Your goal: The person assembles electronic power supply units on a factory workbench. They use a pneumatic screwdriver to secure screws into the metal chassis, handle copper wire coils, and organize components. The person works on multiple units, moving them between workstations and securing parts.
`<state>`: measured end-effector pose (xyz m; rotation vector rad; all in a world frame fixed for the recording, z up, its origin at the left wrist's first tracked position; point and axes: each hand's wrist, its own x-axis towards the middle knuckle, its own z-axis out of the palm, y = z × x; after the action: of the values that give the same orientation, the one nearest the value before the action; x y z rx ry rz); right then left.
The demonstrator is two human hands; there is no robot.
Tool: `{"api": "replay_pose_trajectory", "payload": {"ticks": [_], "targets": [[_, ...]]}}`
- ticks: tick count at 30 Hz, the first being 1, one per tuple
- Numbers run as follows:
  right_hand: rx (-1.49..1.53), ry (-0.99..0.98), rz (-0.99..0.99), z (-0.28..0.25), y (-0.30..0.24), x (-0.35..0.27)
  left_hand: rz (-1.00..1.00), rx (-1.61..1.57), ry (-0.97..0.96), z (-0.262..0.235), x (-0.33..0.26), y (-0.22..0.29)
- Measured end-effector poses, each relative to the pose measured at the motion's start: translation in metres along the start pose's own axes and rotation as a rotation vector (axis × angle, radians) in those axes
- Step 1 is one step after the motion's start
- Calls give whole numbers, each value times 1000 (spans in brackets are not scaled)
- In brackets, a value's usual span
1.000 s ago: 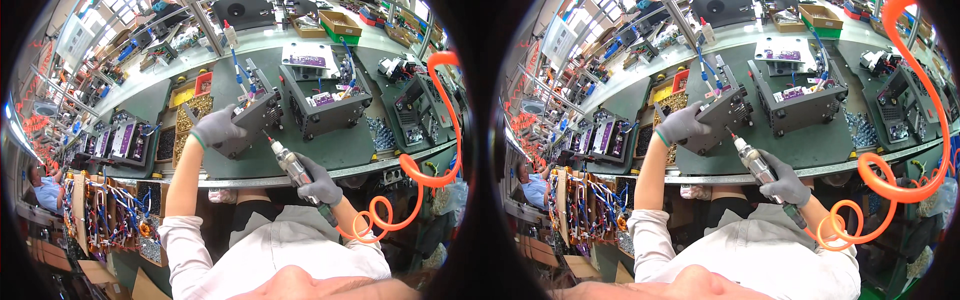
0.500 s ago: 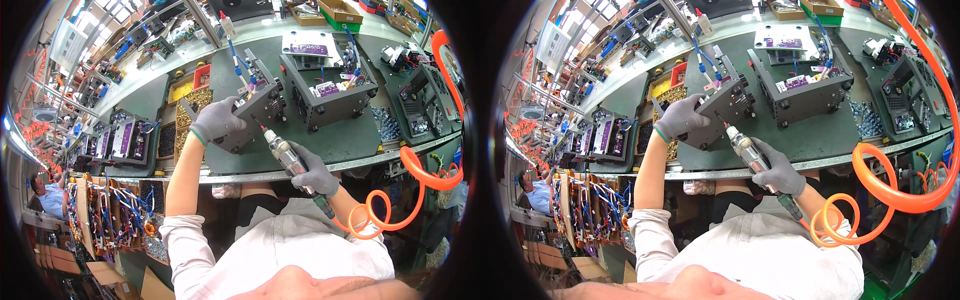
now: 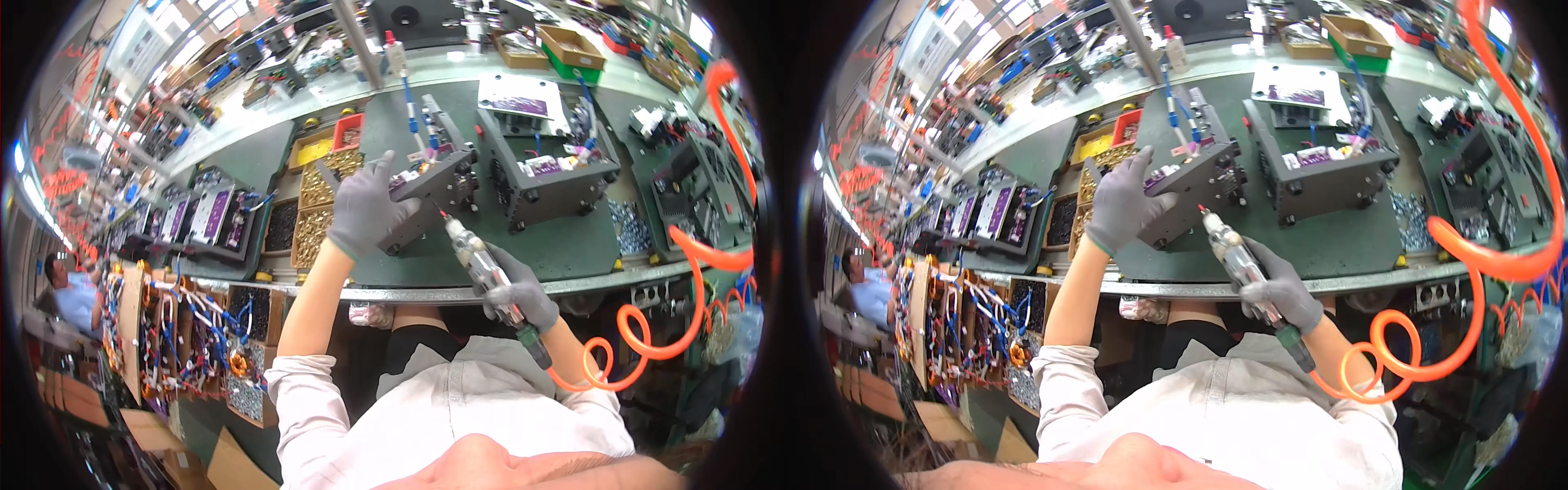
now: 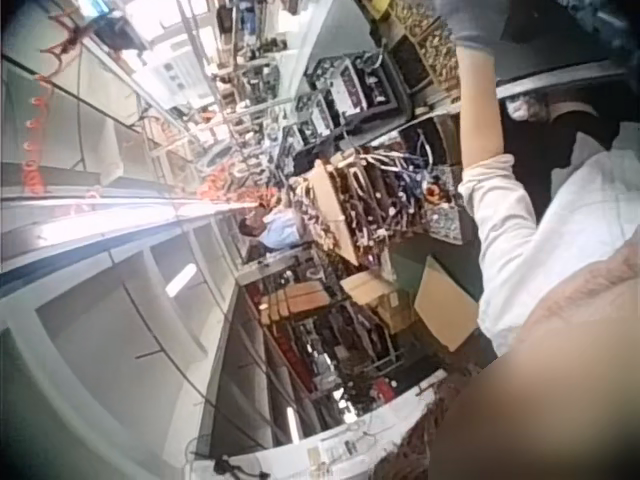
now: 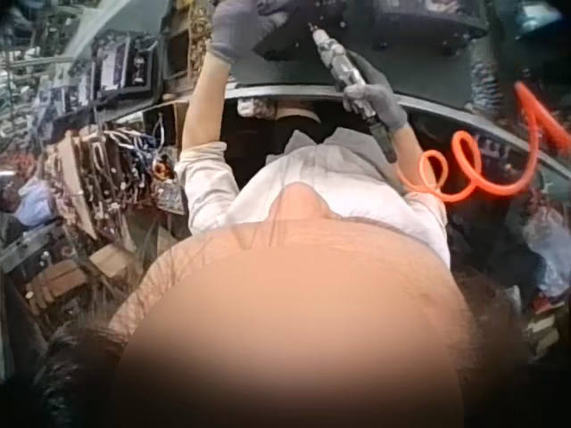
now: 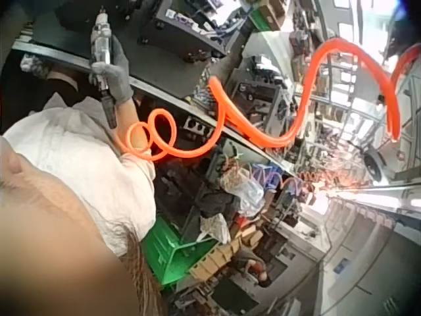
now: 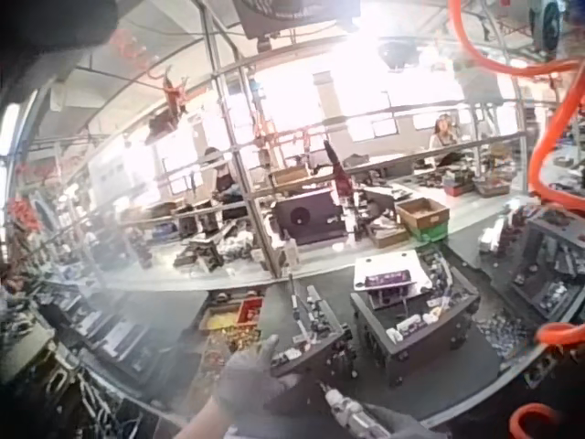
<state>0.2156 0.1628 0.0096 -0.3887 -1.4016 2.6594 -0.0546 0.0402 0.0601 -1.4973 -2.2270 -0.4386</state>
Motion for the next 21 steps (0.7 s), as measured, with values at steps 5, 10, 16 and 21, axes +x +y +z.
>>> {"api": "replay_pose_trajectory", "payload": {"ticks": [5, 10, 16, 21], "targets": [[92, 49, 151, -14, 29, -24, -181, -257, 337, -42, -89, -31], [-95, 35, 259, -21, 53, -29, -881, -41, 11, -110, -201, -106], [-127, 61, 239, -23, 56, -24, -929, 182, -435, -107, -267, -138], [-144, 98, 229, -18, 58, -24, -750, 432, -652, -94, -248, -136]]}}
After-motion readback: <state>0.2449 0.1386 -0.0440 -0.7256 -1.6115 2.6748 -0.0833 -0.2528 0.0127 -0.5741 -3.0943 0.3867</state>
